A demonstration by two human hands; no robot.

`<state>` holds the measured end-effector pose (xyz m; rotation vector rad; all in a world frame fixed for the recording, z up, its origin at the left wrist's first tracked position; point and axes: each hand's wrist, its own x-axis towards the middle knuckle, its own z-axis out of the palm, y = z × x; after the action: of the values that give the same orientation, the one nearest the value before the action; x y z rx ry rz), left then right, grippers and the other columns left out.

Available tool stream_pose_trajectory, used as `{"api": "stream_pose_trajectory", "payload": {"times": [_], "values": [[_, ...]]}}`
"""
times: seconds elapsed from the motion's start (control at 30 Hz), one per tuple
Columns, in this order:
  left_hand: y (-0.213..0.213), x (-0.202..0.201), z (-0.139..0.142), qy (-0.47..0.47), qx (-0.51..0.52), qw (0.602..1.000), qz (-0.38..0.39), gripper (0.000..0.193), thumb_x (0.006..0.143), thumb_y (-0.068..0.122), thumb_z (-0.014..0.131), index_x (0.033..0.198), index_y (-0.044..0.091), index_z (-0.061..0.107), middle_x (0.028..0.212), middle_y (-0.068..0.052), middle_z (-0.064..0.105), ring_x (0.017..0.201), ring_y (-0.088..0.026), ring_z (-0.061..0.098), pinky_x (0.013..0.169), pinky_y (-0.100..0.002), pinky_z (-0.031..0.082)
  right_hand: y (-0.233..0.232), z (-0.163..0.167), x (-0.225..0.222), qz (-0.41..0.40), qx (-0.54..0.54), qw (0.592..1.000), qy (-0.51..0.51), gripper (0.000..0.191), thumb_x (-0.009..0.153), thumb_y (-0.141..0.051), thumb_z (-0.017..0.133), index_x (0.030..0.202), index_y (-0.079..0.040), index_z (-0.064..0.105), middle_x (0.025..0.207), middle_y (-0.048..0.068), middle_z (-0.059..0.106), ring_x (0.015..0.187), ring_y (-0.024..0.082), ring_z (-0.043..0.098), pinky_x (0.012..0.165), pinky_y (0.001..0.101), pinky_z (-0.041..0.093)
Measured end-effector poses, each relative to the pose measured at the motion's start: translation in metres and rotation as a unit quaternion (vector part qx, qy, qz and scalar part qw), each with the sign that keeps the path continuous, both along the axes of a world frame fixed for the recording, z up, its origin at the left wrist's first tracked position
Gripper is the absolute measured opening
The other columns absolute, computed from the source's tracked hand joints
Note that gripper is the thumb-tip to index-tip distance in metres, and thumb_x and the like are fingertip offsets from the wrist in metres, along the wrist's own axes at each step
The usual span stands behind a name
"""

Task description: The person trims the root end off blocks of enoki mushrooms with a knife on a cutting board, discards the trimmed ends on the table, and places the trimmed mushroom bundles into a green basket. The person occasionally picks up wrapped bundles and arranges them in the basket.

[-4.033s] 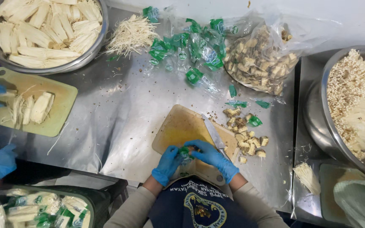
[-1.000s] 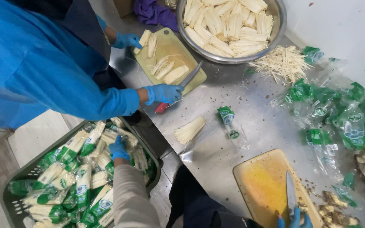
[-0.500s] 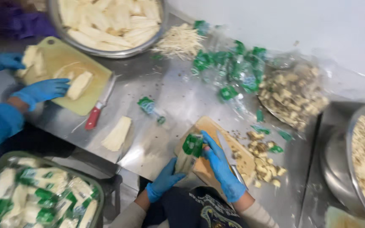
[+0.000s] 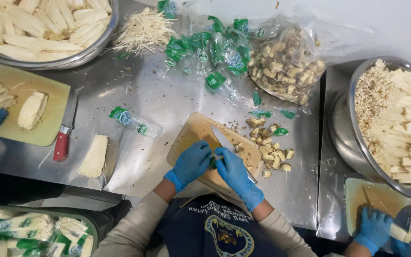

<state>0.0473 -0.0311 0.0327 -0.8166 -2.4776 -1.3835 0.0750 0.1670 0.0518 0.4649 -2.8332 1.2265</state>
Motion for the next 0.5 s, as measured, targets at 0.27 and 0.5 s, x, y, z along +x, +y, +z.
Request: {"api": "stream_pose_trajectory", "payload": {"times": [0.27,0.5], "values": [[0.009,0.002,-0.002,0.019,-0.158,0.986,-0.042,0.011,0.09,0.02,0.065,0.099,0.013,0.066,0.089,-0.009,0.064,0.075,-0.031,0.067,0.061,-0.044,0.053,0.005,0.01,-0.009,0.063,0.159,0.983,-0.059,0.014,0.094,-0.018,0.058,0.103,-0.008,0.061,0.087,0.017,0.067,0.078,0.039,0.068,0.068,0.0491,0.053],[0.017,0.042,-0.039,0.032,0.021,0.999,0.007,0.013,0.089,0.018,0.072,0.099,0.012,0.068,0.092,-0.01,0.066,0.077,-0.031,0.068,0.064,-0.04,0.054,0.038,-0.039,-0.024,-0.156,-0.001,0.968,-0.195,0.018,0.1,-0.02,0.053,0.096,-0.007,0.065,0.079,0.013,0.063,0.074,0.027,0.062,0.071,0.0415,0.052]]}}
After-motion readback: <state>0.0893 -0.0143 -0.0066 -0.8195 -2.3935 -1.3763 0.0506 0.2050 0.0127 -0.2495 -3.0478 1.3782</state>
